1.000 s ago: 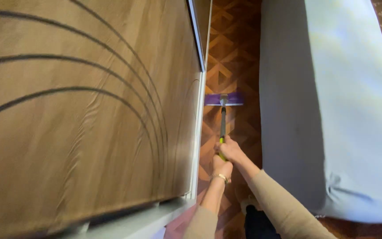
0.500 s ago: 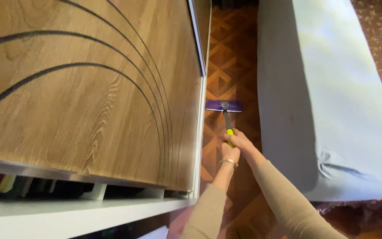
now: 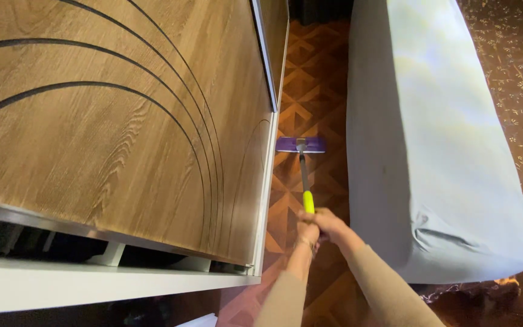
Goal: The person mops a wooden parquet floor in a bedroom using a flat mop with a purple head and yellow handle. They move a mattress aside to reach the area under it, then continue mopping around the bed and along the door threshold.
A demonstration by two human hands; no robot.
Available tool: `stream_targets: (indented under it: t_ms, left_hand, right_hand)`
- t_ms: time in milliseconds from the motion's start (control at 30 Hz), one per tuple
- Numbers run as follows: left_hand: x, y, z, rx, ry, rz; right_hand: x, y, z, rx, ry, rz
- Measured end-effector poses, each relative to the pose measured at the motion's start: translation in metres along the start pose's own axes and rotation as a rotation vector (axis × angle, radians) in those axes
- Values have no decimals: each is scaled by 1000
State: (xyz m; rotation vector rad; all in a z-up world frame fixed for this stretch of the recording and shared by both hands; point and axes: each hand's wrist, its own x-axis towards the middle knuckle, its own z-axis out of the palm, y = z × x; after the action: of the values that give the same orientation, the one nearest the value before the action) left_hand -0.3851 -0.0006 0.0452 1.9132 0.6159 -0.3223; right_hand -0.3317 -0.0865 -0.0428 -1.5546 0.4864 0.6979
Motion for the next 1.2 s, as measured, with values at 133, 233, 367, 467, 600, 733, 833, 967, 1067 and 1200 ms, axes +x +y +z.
stream_targets:
  t_ms: [133,233,367,467,600,733,833,967,1067,1200]
  left_hand:
    - [-37,-28,-2,37,-19,11]
    - [-71,-50,-12,66,-38,15]
    - [-114,-76,-28,119,-68,26]
    - [-143,-85,-39,163,-109,11]
    - [-188,-110,-49,217,-170,-22]
    - [-175,-153,-28,288,-199,-8]
    - [-152,-173,-9,300,-209,0]
    - [-115,-173,-3,280,-184,-11]
    - [-78,-167,14,278,-153,-25]
    - [-29,-138,21,279,-99,-38]
  right_hand:
    - [-34,43,3,-45,-35,-34]
    - [-128,13,17,-66,-30,-2]
    - [-196,15,33,-10,-78,61]
    - [-211,46,39,40,-74,65]
    - [-220,108,49,-114,13,-5]
    - [-168,176,45,-88,46,-24]
    - [-158,173,40,-218,80,-29]
    - [-134,134,42,-449,149,-101]
    - [-22,144,34,-547,183,-145]
    - [57,79,34,-583,184,-215]
